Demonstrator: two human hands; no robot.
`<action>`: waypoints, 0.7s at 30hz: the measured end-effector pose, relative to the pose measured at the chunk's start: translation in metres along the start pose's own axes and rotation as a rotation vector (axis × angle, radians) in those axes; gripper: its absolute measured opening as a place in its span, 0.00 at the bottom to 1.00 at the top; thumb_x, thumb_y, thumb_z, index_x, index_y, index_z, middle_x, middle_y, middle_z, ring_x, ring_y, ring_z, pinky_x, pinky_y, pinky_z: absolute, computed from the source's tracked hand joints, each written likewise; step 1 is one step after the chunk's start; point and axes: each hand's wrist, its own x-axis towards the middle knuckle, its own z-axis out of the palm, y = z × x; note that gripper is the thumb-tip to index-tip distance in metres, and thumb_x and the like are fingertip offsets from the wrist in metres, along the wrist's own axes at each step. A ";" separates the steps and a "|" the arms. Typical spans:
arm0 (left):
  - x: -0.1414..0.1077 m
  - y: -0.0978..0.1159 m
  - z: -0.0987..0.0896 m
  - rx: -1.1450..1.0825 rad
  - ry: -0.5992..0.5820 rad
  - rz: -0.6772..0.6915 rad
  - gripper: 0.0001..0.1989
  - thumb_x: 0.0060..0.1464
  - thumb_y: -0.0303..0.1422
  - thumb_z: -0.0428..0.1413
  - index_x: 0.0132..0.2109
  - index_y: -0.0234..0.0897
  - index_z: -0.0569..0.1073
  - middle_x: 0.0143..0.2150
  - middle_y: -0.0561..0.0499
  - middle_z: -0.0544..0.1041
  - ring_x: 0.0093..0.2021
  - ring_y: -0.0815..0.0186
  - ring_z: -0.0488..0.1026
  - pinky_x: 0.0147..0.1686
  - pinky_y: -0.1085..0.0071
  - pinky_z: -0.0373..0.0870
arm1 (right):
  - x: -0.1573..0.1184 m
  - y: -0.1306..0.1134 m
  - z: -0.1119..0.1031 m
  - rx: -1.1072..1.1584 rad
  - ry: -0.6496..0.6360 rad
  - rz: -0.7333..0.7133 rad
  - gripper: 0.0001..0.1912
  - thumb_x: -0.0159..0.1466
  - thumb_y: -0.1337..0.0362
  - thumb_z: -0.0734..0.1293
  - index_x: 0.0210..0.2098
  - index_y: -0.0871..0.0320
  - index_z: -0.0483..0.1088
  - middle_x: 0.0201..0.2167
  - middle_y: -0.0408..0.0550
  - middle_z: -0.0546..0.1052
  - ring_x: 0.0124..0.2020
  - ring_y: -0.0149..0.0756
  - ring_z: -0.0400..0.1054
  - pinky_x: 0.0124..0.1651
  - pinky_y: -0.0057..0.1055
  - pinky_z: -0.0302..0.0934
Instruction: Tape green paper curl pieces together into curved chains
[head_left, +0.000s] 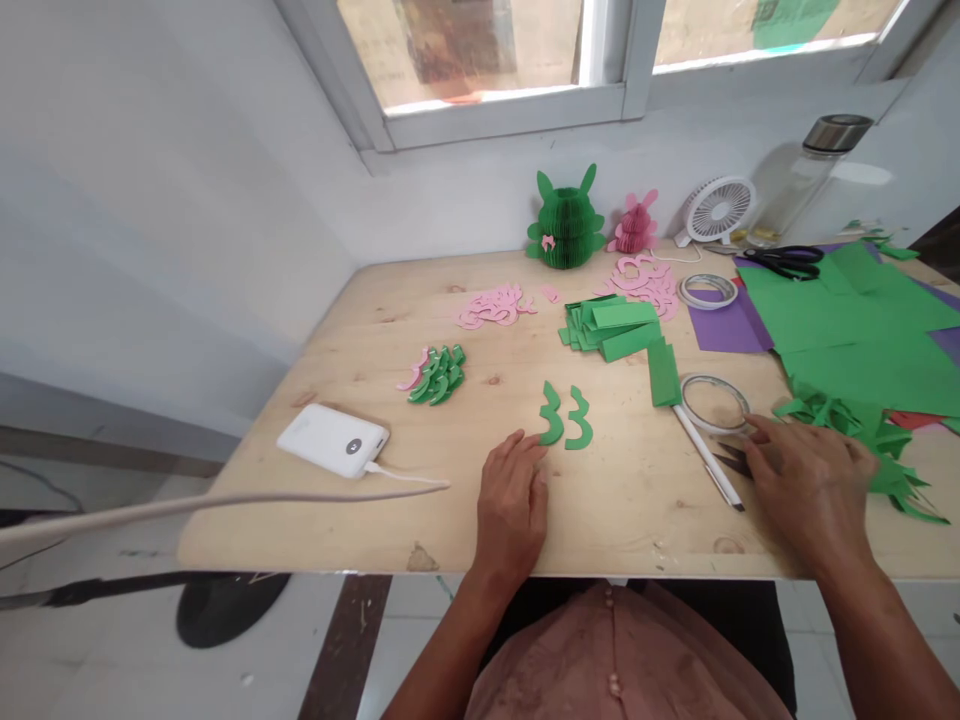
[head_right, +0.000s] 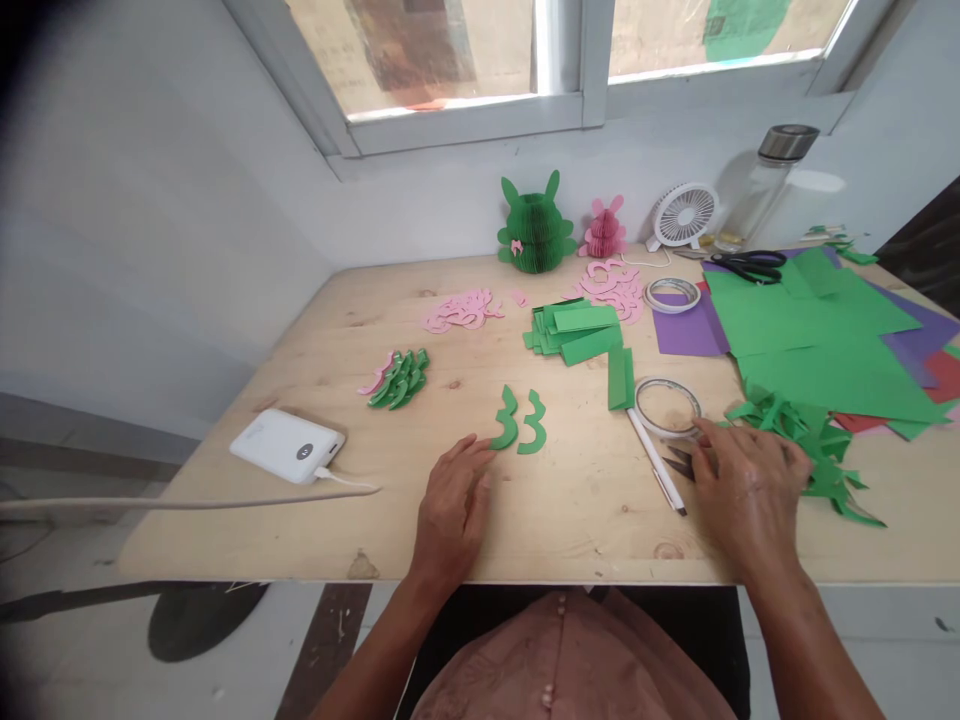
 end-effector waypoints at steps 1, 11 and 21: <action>0.000 0.000 0.000 -0.001 0.002 0.002 0.13 0.58 0.23 0.46 0.49 0.35 0.68 0.51 0.43 0.75 0.59 0.57 0.65 0.56 0.52 0.65 | 0.000 0.000 0.000 -0.011 -0.001 -0.006 0.10 0.62 0.63 0.60 0.39 0.56 0.73 0.30 0.52 0.77 0.38 0.49 0.68 0.46 0.45 0.50; 0.001 0.001 -0.001 -0.011 0.008 0.028 0.13 0.58 0.23 0.47 0.49 0.35 0.68 0.51 0.43 0.75 0.59 0.56 0.65 0.55 0.52 0.65 | 0.002 -0.004 -0.001 -0.015 -0.007 -0.029 0.12 0.62 0.64 0.61 0.41 0.58 0.73 0.29 0.51 0.77 0.39 0.47 0.69 0.46 0.43 0.49; 0.000 -0.001 -0.001 -0.016 0.027 0.084 0.14 0.57 0.22 0.49 0.49 0.35 0.68 0.50 0.42 0.75 0.58 0.56 0.66 0.55 0.51 0.66 | 0.001 -0.005 -0.001 0.050 -0.033 0.033 0.12 0.62 0.65 0.60 0.41 0.56 0.73 0.33 0.49 0.77 0.39 0.45 0.68 0.47 0.42 0.48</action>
